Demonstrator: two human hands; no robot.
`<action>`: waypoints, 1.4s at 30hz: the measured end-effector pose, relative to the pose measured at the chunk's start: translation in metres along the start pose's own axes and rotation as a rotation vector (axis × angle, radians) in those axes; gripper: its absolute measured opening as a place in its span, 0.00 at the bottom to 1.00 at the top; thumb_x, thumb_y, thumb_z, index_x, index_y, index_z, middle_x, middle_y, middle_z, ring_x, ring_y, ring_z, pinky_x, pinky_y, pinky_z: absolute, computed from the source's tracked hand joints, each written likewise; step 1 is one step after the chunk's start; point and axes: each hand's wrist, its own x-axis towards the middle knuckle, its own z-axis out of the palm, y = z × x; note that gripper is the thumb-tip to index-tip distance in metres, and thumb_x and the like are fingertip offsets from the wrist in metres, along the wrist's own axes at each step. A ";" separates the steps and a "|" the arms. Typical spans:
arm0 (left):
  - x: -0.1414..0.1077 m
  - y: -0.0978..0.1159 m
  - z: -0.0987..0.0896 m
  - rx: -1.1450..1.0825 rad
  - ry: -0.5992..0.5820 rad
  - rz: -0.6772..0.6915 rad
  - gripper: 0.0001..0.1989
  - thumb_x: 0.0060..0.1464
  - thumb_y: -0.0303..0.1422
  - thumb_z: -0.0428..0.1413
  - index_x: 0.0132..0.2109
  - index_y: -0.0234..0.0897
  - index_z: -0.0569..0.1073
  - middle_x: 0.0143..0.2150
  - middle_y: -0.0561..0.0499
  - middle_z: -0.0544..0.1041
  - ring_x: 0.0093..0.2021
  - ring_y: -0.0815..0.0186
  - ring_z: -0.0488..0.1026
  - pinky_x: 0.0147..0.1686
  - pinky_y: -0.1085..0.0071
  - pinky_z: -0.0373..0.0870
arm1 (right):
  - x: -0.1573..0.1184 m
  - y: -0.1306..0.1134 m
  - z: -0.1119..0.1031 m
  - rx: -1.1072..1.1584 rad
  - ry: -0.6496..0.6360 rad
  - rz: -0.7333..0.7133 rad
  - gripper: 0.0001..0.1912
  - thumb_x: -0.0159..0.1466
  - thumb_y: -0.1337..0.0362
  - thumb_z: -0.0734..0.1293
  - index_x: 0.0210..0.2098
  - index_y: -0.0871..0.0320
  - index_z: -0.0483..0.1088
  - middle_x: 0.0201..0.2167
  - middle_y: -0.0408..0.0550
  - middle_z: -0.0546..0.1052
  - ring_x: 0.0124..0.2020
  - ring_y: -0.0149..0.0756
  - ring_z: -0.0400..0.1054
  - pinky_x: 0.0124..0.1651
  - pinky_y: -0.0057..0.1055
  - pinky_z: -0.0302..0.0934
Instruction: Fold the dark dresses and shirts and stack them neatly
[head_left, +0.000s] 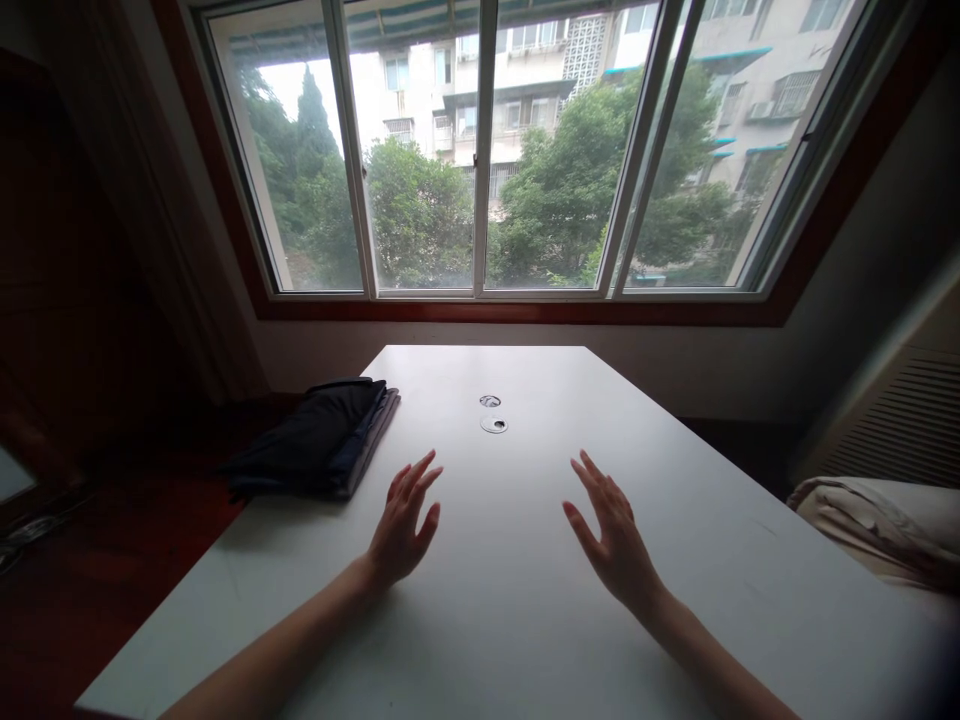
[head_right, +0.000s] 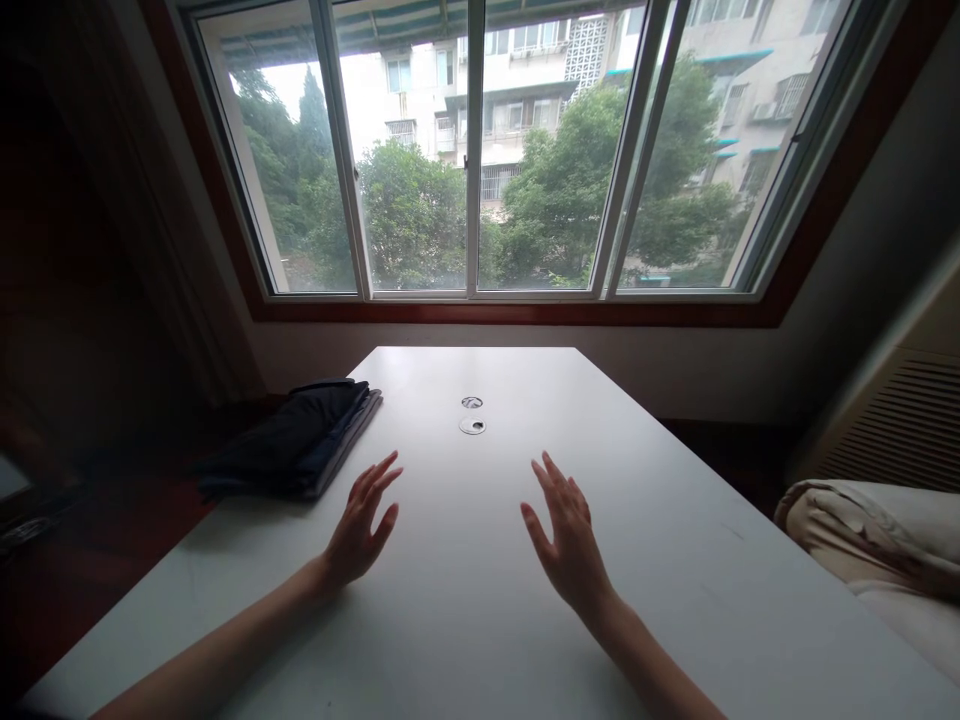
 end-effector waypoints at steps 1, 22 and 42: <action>0.000 0.001 -0.001 0.002 -0.015 0.013 0.25 0.65 0.29 0.44 0.66 0.44 0.52 0.70 0.43 0.54 0.70 0.60 0.51 0.67 0.53 0.47 | 0.000 0.000 0.000 0.005 0.001 -0.001 0.29 0.71 0.59 0.54 0.69 0.49 0.43 0.70 0.51 0.51 0.69 0.43 0.47 0.69 0.50 0.43; 0.001 -0.007 0.009 -0.014 -0.603 -0.066 0.25 0.65 0.39 0.46 0.67 0.42 0.58 0.70 0.44 0.55 0.70 0.57 0.49 0.67 0.53 0.47 | -0.009 0.003 0.025 -0.131 -0.635 0.058 0.31 0.70 0.48 0.51 0.67 0.55 0.55 0.68 0.49 0.54 0.69 0.42 0.46 0.69 0.52 0.39; -0.017 -0.173 -0.141 0.136 -0.298 -0.451 0.31 0.52 0.51 0.55 0.56 0.35 0.71 0.63 0.41 0.68 0.63 0.53 0.63 0.63 0.58 0.56 | -0.014 0.011 0.032 -0.096 -0.552 0.019 0.31 0.69 0.49 0.52 0.66 0.56 0.59 0.67 0.51 0.58 0.68 0.45 0.49 0.68 0.53 0.44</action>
